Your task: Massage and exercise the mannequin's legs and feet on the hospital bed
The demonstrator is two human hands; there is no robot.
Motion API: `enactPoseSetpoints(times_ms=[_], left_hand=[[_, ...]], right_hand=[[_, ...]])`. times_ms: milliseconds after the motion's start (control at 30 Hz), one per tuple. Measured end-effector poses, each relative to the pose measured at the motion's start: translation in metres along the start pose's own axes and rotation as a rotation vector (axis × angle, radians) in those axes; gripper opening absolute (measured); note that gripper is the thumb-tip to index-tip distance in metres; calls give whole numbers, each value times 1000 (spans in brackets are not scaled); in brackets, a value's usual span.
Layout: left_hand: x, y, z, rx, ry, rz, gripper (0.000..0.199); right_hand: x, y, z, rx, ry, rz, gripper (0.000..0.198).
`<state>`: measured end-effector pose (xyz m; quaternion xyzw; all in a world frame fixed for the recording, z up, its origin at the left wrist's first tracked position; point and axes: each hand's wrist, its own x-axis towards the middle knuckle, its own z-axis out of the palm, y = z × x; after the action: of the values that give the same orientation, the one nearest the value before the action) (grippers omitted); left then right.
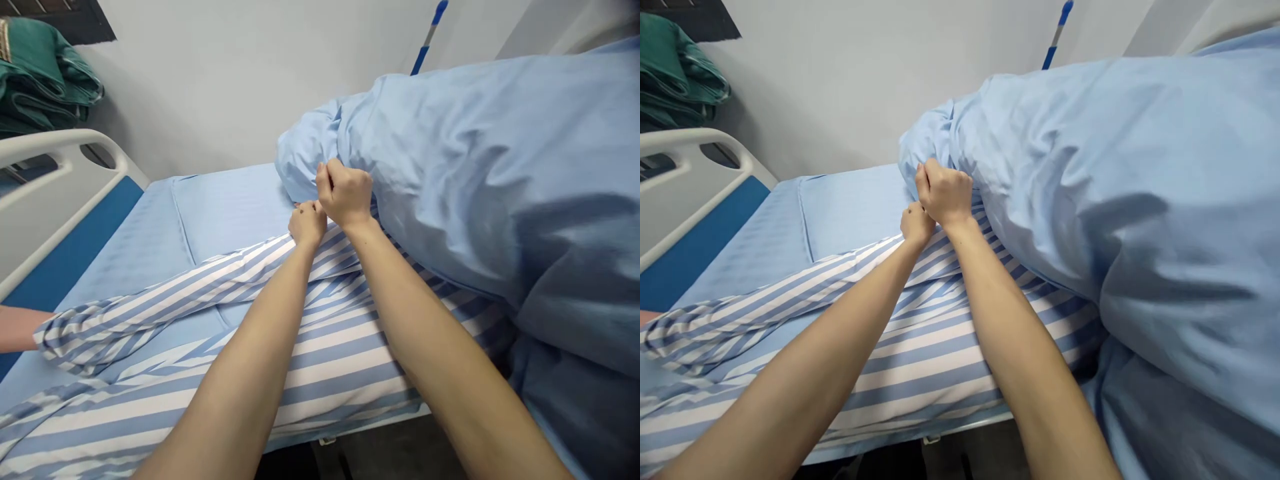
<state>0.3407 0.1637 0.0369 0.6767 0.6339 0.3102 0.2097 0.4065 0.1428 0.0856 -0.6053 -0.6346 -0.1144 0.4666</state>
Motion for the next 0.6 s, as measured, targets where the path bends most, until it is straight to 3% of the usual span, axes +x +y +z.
enactPoseSetpoints(times_ms=[133,300,400,500,600], left_hand=[[0,-1,2,-30,18,25,35],[3,-7,8,-40,34,54,36],[2,-9,6,-34,6,106,34],[-1,-19,-7,-19,-32,155,32],[-8,-46,-37,10,-78,187,31]], right_hand=[[-1,11,4,19,44,25,39],[-14,53,34,93,-13,258,37],[-21,62,42,76,-39,310,35],[-23,61,41,83,-35,299,36],[-22,58,38,100,-62,313,35]])
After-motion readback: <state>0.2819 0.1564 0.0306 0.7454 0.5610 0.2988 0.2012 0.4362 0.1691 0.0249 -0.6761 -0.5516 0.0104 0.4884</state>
